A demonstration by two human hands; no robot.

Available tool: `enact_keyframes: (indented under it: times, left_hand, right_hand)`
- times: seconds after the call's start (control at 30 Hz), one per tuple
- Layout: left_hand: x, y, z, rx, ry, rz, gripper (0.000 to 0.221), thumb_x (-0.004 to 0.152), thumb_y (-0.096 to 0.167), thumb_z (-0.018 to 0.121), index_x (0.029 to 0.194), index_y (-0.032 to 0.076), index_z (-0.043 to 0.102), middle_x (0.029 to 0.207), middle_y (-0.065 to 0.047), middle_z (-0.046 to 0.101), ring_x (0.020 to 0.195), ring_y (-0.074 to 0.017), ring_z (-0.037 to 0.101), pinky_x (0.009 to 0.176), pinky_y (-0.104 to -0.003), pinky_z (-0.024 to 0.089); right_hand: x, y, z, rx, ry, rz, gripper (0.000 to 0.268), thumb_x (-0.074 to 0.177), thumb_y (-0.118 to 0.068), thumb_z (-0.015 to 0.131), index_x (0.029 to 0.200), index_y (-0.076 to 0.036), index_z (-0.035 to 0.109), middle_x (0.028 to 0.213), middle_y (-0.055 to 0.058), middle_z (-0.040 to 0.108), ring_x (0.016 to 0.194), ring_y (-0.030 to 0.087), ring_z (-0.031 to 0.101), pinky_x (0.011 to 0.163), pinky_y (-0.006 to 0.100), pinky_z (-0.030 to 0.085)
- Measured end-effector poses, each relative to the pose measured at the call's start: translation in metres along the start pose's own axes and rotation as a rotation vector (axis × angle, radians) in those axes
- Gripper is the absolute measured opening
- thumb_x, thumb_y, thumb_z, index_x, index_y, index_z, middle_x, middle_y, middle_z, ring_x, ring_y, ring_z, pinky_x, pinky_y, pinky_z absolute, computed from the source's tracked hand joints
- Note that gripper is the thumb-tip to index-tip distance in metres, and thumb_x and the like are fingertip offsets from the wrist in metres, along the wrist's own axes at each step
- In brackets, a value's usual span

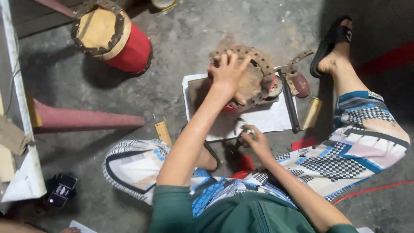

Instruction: The person is stretching a leather skin over a wooden drum frame. They use scissors to trim the skin, then use a specialized tensioning tool and a hammer to pull the skin tight and secure it to the frame.

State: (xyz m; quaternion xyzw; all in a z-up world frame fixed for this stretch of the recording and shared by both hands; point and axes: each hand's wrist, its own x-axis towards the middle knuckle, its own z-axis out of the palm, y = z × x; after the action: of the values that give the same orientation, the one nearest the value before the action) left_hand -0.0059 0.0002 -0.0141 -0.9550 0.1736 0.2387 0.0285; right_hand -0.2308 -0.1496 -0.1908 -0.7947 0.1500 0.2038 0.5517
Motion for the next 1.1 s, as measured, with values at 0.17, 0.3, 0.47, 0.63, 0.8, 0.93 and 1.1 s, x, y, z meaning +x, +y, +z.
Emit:
enact_keyframes:
  times: [0.17,0.3,0.47,0.63,0.8,0.93,1.1]
  left_hand:
    - [0.023,-0.01,0.025,0.017,-0.023,0.041,0.144,0.05,0.072,0.094,0.164,0.032,0.015,0.157,-0.026,0.018,0.137,-0.0529,0.024,0.08,-0.073,0.047]
    - [-0.002,-0.012,0.002,0.02,-0.005,0.062,0.14,0.054,0.075,0.091,0.164,0.028,0.019,0.157,-0.025,0.019,0.135,-0.0522,0.027,0.083,-0.07,0.047]
    - [0.001,-0.016,0.009,0.032,-0.005,0.067,0.143,0.05,0.081,0.088,0.164,0.028,0.019,0.159,-0.024,0.017,0.135,-0.0507,0.028,0.086,-0.067,0.046]
    - [-0.002,-0.019,0.012,0.027,0.012,0.066,0.142,0.05,0.082,0.086,0.164,0.027,0.022,0.159,-0.023,0.018,0.135,-0.0495,0.027,0.089,-0.065,0.045]
    - [-0.001,-0.018,0.01,0.037,-0.006,0.056,0.142,0.05,0.084,0.085,0.164,0.03,0.019,0.162,-0.021,0.015,0.141,-0.0482,0.02,0.102,-0.072,0.032]
    - [-0.009,-0.02,0.007,0.006,0.016,0.068,0.14,0.051,0.081,0.086,0.164,0.029,0.021,0.163,-0.021,0.016,0.143,-0.0488,0.019,0.106,-0.074,0.026]
    - [-0.013,-0.024,0.007,-0.116,0.007,0.103,0.14,0.053,0.077,0.088,0.165,0.029,0.019,0.165,-0.024,0.012,0.15,-0.0523,0.01,0.113,-0.075,0.017]
  right_hand:
    - [-0.038,-0.014,-0.056,0.575,-0.064,0.219,0.041,0.096,-0.022,0.065,0.135,-0.023,0.053,0.101,0.011,0.073,0.077,0.018,0.066,0.072,0.03,0.044]
    - [-0.048,0.007,-0.08,0.897,-0.085,0.3,0.044,0.091,-0.068,0.055,0.118,-0.032,0.057,0.136,0.015,0.064,0.105,0.023,0.061,0.084,0.033,0.041]
    - [-0.035,0.003,-0.104,0.893,-0.004,0.144,0.055,0.105,-0.065,0.044,0.077,-0.018,0.054,0.122,0.007,0.066,0.092,0.013,0.06,0.072,0.026,0.043]
    - [-0.003,-0.025,-0.133,0.814,0.01,-0.069,0.064,0.102,-0.075,0.035,0.079,-0.02,0.059,0.129,0.008,0.064,0.083,0.01,0.053,0.071,0.025,0.039]
    - [0.017,-0.034,-0.147,0.568,0.224,-0.158,0.034,0.108,-0.041,0.051,0.1,-0.011,0.065,0.112,0.017,0.069,0.067,0.016,0.056,0.06,0.028,0.032]
    - [-0.001,-0.091,-0.156,0.513,0.339,-0.376,0.034,0.098,-0.028,0.06,0.123,-0.018,0.038,0.123,0.018,0.066,0.076,0.01,0.06,0.063,0.018,0.038]
    - [0.023,-0.06,-0.176,1.258,0.101,-0.162,0.029,0.103,-0.03,0.065,0.126,-0.013,0.06,0.091,-0.007,0.063,0.08,0.004,0.061,0.076,0.021,0.045]
